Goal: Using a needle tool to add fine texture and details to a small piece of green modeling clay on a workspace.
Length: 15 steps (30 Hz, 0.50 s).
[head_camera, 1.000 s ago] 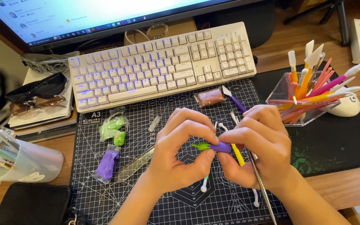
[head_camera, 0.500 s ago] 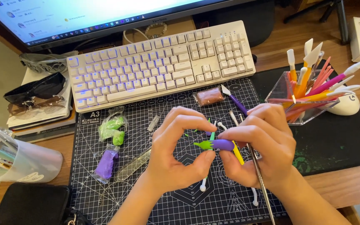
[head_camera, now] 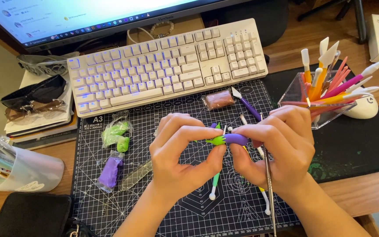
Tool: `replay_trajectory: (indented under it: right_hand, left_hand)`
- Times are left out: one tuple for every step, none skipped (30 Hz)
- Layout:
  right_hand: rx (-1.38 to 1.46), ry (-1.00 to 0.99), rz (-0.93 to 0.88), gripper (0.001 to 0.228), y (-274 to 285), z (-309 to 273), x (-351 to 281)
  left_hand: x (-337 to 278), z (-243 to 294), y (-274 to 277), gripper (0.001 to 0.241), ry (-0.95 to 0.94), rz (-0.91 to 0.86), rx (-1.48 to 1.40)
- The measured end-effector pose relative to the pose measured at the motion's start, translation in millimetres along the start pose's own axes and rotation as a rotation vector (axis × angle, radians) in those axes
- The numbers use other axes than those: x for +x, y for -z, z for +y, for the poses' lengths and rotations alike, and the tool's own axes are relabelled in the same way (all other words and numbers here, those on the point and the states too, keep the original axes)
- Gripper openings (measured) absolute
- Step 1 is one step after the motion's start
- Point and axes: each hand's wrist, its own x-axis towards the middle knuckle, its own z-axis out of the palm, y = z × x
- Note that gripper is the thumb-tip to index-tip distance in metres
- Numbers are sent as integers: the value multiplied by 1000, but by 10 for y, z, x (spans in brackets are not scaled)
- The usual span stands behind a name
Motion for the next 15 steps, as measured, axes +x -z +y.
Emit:
replay_trajectory:
  right_hand:
    - [0, 0, 0, 20, 0, -2, -4]
    - [3, -4, -4, 20, 0, -5, -8]
    - [7, -8, -9, 19, -1, -8, -12]
    - [7, -8, -9, 19, 0, -10, -11]
    - [5, -10, -11, 19, 1, -13, -10]
    - [3, -11, -13, 19, 3, -15, -9]
    - [3, -11, -13, 19, 4, -16, -12]
    - [-1, -21, -16, 19, 4, -18, -15]
    - [-4, -30, -18, 19, 3, -20, -17]
    - [-4, -30, -18, 19, 3, -24, -16]
    - [6, -47, -23, 19, 2, -28, -14]
    - [17, -63, -28, 19, 1, -34, -14]
    - [18, -63, -29, 19, 5, -48, -13]
    - [137, -169, -63, 18, 9, -62, -12]
    - [258, -275, -99, 16, 14, -76, -12]
  left_hand:
    - [-1, -1, -3, 12, 0, 0, 0]
    - [-2, -1, -5, 12, 1, 4, 1]
    - [-3, -1, -7, 12, 2, 9, 3]
    - [-3, 0, -6, 12, 2, 9, 3]
    - [-4, 0, -5, 12, -1, 10, 2]
    - [-4, 1, -5, 12, -4, 12, 1]
    - [-4, 1, -9, 12, -4, 12, 1]
    - [-4, 2, -12, 11, -20, 17, 9]
    - [-4, 2, -14, 11, -36, 22, 17]
    - [-3, 3, -14, 11, -35, 23, 17]
    - [-3, 4, -13, 13, -37, 23, 19]
    - [-4, 6, -11, 15, -39, 23, 20]
    - [4, 13, 1, 15, -39, 23, 21]
    - [12, 21, 12, 16, -21, -3, 7]
    - [19, 28, 24, 18, -4, -28, -7]
